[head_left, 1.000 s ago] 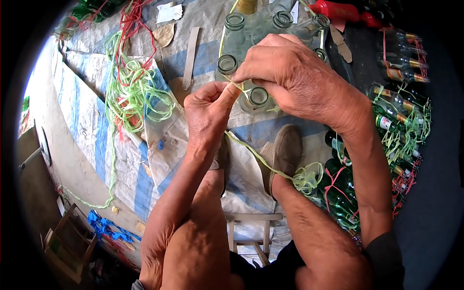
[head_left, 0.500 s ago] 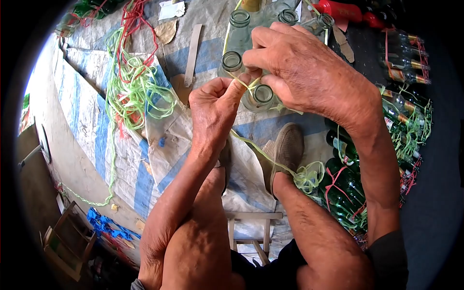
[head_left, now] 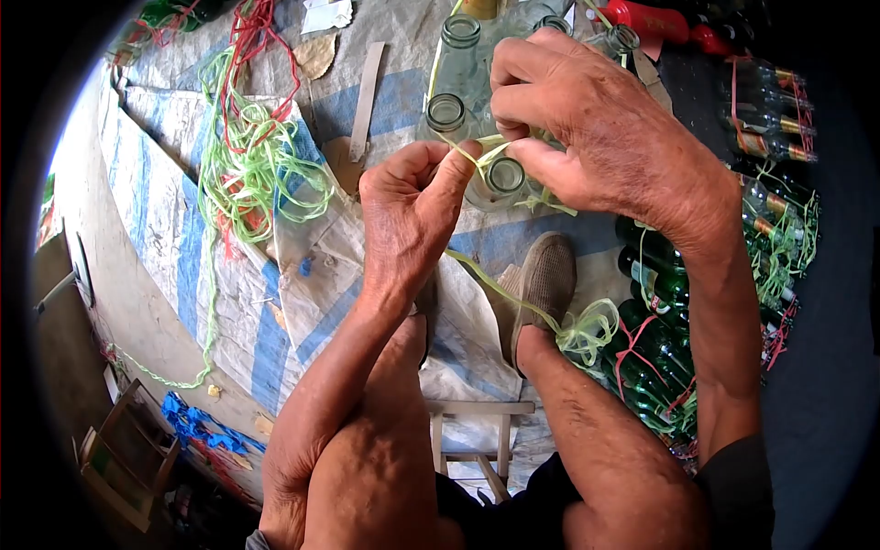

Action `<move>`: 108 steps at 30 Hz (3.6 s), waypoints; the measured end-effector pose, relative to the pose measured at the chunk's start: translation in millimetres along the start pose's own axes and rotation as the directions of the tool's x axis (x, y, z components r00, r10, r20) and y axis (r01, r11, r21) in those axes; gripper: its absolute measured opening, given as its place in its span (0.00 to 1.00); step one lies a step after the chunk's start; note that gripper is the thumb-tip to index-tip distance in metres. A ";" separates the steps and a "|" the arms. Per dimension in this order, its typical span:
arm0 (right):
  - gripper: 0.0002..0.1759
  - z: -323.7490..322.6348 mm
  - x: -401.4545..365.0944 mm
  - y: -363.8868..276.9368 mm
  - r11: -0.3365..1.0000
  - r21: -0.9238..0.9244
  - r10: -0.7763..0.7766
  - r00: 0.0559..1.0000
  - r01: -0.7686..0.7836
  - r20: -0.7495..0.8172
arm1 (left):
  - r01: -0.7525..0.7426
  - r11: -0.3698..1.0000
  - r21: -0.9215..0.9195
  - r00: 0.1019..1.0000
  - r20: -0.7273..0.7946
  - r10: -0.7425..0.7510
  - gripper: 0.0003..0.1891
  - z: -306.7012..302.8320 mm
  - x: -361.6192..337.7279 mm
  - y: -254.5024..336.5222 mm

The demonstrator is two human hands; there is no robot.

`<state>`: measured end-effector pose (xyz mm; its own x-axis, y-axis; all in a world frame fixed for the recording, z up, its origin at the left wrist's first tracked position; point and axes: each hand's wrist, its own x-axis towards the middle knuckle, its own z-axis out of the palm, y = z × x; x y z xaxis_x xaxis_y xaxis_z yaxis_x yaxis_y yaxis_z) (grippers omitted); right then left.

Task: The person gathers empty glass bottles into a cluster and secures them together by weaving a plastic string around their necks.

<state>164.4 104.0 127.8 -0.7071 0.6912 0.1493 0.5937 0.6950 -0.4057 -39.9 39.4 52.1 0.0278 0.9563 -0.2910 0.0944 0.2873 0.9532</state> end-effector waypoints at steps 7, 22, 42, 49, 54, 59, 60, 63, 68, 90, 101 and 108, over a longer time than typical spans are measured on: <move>0.06 2.1 20.2 -22.4 0.983 -0.182 -0.045 0.941 -0.018 -0.335 | -0.029 0.996 -0.083 0.998 0.053 0.034 0.13 3.1 -3.8 5.1; 0.13 -29.2 -16.4 -16.2 0.978 -0.188 0.065 0.987 -0.092 -0.148 | -0.038 0.997 -0.067 0.995 0.090 0.044 0.10 1.3 -5.4 -0.7; 0.06 -30.3 -20.4 2.9 0.953 -0.129 0.262 0.959 -0.275 -0.111 | -0.080 0.996 -0.036 0.992 0.090 0.083 0.10 4.0 -8.8 7.2; 0.08 -26.8 -6.6 24.5 0.944 -0.025 0.329 0.944 -0.329 -0.013 | -0.168 0.986 0.016 0.984 0.066 0.167 0.09 5.8 -7.5 5.0; 0.09 -42.7 10.1 16.9 0.888 0.031 0.453 0.883 -0.460 0.120 | -0.150 0.988 0.024 0.987 0.055 0.149 0.08 7.0 -10.7 8.8; 0.09 -57.7 24.5 11.9 0.833 0.054 0.514 0.807 -0.550 0.290 | -0.170 0.985 0.028 0.985 0.036 0.169 0.06 5.3 -10.6 10.0; 0.09 -54.4 20.8 15.0 0.843 0.089 0.496 0.831 -0.530 0.251 | -0.172 0.985 0.032 0.985 0.036 0.171 0.06 5.3 -10.8 10.6; 0.09 -42.1 10.2 26.2 0.852 0.193 0.460 0.872 -0.486 0.167 | -0.177 0.982 0.065 0.984 0.039 0.175 0.06 3.9 -11.6 12.4; 0.07 -37.4 1.9 27.6 0.882 0.124 0.439 0.888 -0.456 0.140 | -0.121 0.992 0.040 0.993 -0.008 0.121 0.07 -6.2 -10.7 2.2; 0.18 27.5 -71.7 -41.9 0.902 0.150 0.430 0.821 -0.404 -0.375 | -0.580 0.563 0.588 0.775 0.187 0.603 0.17 -30.4 5.2 37.0; 0.16 28.6 -72.7 -41.2 0.906 0.127 0.419 0.816 -0.403 -0.399 | -0.857 0.138 0.497 0.510 0.776 0.373 0.10 -51.3 54.7 106.4; 0.14 29.2 -71.6 -43.8 0.900 0.102 0.428 0.817 -0.423 -0.387 | -0.955 0.019 0.297 0.293 0.928 0.232 0.04 -35.2 93.3 133.9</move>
<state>177.7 18.3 108.6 -0.1753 0.9386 0.2971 0.7945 0.3131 -0.5204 -59.7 169.0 155.5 0.9531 0.2969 0.0595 0.2707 -0.9235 0.2719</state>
